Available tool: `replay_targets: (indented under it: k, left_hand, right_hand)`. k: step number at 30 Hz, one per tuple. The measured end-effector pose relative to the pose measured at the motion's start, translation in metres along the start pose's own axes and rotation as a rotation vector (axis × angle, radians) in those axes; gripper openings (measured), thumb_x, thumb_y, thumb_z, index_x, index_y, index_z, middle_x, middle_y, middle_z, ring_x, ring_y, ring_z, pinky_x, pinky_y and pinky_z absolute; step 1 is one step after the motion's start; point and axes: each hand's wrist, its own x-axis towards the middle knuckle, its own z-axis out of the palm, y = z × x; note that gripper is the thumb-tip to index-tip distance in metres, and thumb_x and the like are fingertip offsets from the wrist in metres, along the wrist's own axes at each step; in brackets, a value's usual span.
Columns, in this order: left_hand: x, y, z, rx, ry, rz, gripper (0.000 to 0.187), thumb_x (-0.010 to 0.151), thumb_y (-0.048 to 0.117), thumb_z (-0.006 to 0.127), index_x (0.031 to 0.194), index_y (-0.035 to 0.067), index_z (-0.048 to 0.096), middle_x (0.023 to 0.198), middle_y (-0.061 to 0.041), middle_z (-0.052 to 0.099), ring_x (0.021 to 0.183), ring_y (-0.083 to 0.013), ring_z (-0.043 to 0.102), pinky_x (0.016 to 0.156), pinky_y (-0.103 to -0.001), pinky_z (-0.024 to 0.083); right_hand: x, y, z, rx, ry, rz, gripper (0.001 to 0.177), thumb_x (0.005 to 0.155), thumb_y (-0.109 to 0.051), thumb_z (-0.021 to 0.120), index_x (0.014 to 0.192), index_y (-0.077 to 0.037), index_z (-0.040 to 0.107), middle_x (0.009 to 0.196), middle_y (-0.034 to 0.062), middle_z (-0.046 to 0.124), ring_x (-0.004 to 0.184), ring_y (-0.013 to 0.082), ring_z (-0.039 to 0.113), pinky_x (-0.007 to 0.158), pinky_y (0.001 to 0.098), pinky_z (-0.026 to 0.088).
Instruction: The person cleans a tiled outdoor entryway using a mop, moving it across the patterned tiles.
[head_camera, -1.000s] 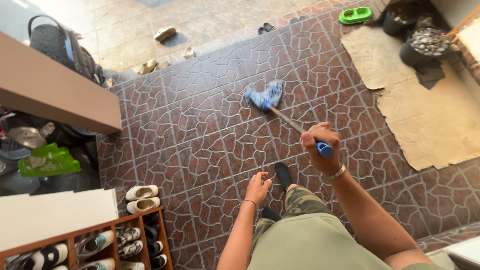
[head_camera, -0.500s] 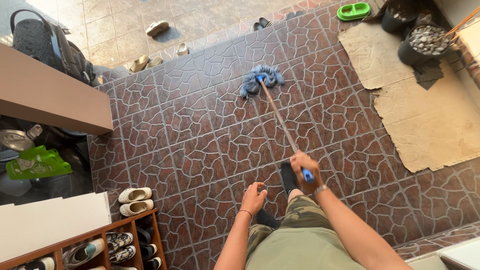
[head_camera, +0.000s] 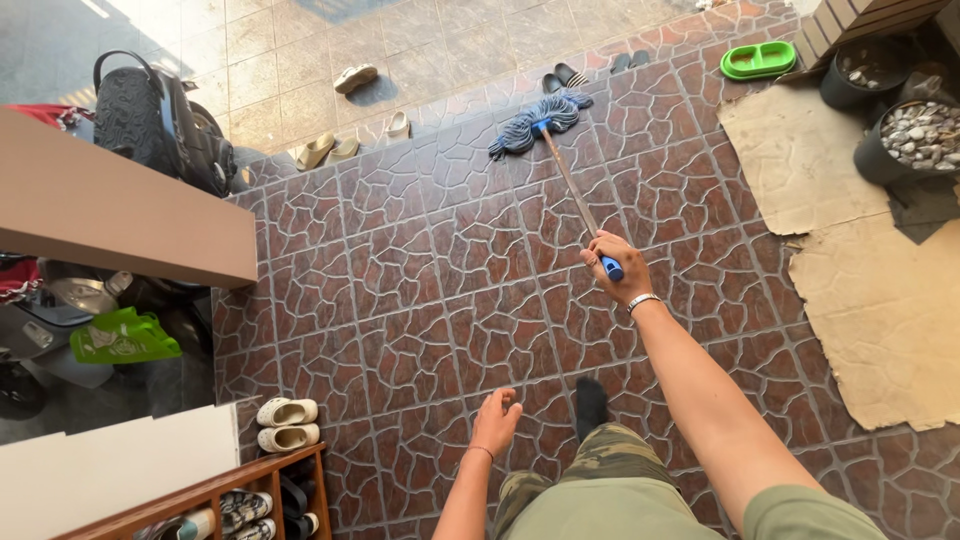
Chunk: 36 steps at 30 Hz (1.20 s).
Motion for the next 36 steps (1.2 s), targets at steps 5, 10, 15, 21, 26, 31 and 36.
replay_targets:
  k: [5, 10, 15, 21, 26, 31, 36]
  left_hand:
    - [0.076, 0.092, 0.023, 0.017, 0.046, 0.288, 0.041, 0.09, 0.027, 0.067, 0.128, 0.011, 0.059, 0.122, -0.014, 0.067, 0.113, -0.0318, 0.065, 0.096, -0.042, 0.052]
    - [0.118, 0.242, 0.043, -0.019, 0.145, 0.67, 0.077, 0.087, 0.019, 0.074, 0.151, 0.004, 0.035, 0.149, -0.022, 0.046, 0.139, -0.0381, 0.044, 0.115, -0.043, 0.038]
    - [0.117, 0.355, 0.056, -0.05, 0.069, 0.979, 0.06, 0.079, 0.024, 0.076, 0.13, 0.004, 0.051, 0.122, -0.018, 0.059, 0.117, -0.0349, 0.056, 0.105, -0.043, 0.043]
    - [0.145, 0.378, 0.087, 0.318, -0.214, 1.22, 0.032, 0.096, 0.032, 0.064, 0.068, 0.017, 0.059, 0.062, -0.002, 0.059, 0.068, -0.0248, 0.062, 0.086, -0.039, 0.044]
    - [0.202, 0.396, 0.079, 0.409, -0.313, 1.273, 0.017, 0.084, 0.032, 0.067, 0.071, 0.022, 0.061, 0.062, 0.003, 0.061, 0.065, -0.021, 0.062, 0.083, -0.038, 0.041]
    - [0.3, 0.402, 0.069, 0.481, -0.173, 1.176, 0.02, 0.092, 0.032, 0.062, 0.075, 0.022, 0.064, 0.074, 0.005, 0.066, 0.086, -0.0162, 0.067, 0.085, -0.042, 0.042]
    - [0.404, 0.431, 0.04, 0.498, -0.154, 0.814, 0.021, 0.095, 0.039, 0.061, 0.09, 0.02, 0.068, 0.101, 0.002, 0.068, 0.111, -0.0173, 0.063, 0.083, -0.052, 0.046]
  right_hand:
    - [0.013, -0.052, -0.063, -0.095, 0.122, -0.003, 0.025, 0.094, -0.022, 0.071, 0.076, -0.005, 0.068, 0.083, 0.0101, 0.072, 0.105, 0.0304, 0.074, 0.086, 0.0378, 0.052]
    - [-0.005, -0.109, -0.139, -0.218, 0.194, -0.018, 0.025, 0.092, -0.022, 0.068, 0.073, -0.006, 0.069, 0.081, 0.0084, 0.075, 0.087, 0.0233, 0.076, 0.078, 0.0368, 0.042]
    - [-0.025, -0.15, -0.201, -0.141, 0.148, -0.129, 0.033, 0.095, -0.022, 0.063, 0.064, -0.01, 0.066, 0.061, 0.0, 0.065, 0.069, 0.0138, 0.07, 0.079, 0.0376, 0.039]
    - [-0.03, -0.136, -0.214, 0.476, 0.083, -0.21, 0.051, 0.098, -0.026, 0.065, 0.055, -0.007, 0.045, 0.051, 0.0028, 0.049, 0.048, 0.0149, 0.054, 0.047, 0.0304, 0.039]
    - [-0.002, -0.099, -0.198, 0.531, 0.162, -0.24, 0.05, 0.096, -0.024, 0.065, 0.056, -0.007, 0.04, 0.051, 0.0007, 0.045, 0.044, 0.014, 0.045, 0.047, 0.0303, 0.036]
    - [0.06, -0.061, -0.157, 0.52, 0.175, -0.213, 0.049, 0.097, -0.025, 0.065, 0.059, -0.007, 0.041, 0.054, 0.0008, 0.044, 0.051, 0.0164, 0.048, 0.055, 0.034, 0.041]
    - [0.16, -0.019, -0.12, 0.395, 0.079, -0.13, 0.05, 0.101, -0.029, 0.064, 0.063, -0.005, 0.042, 0.062, 0.0016, 0.048, 0.061, 0.0181, 0.051, 0.064, 0.0353, 0.045]
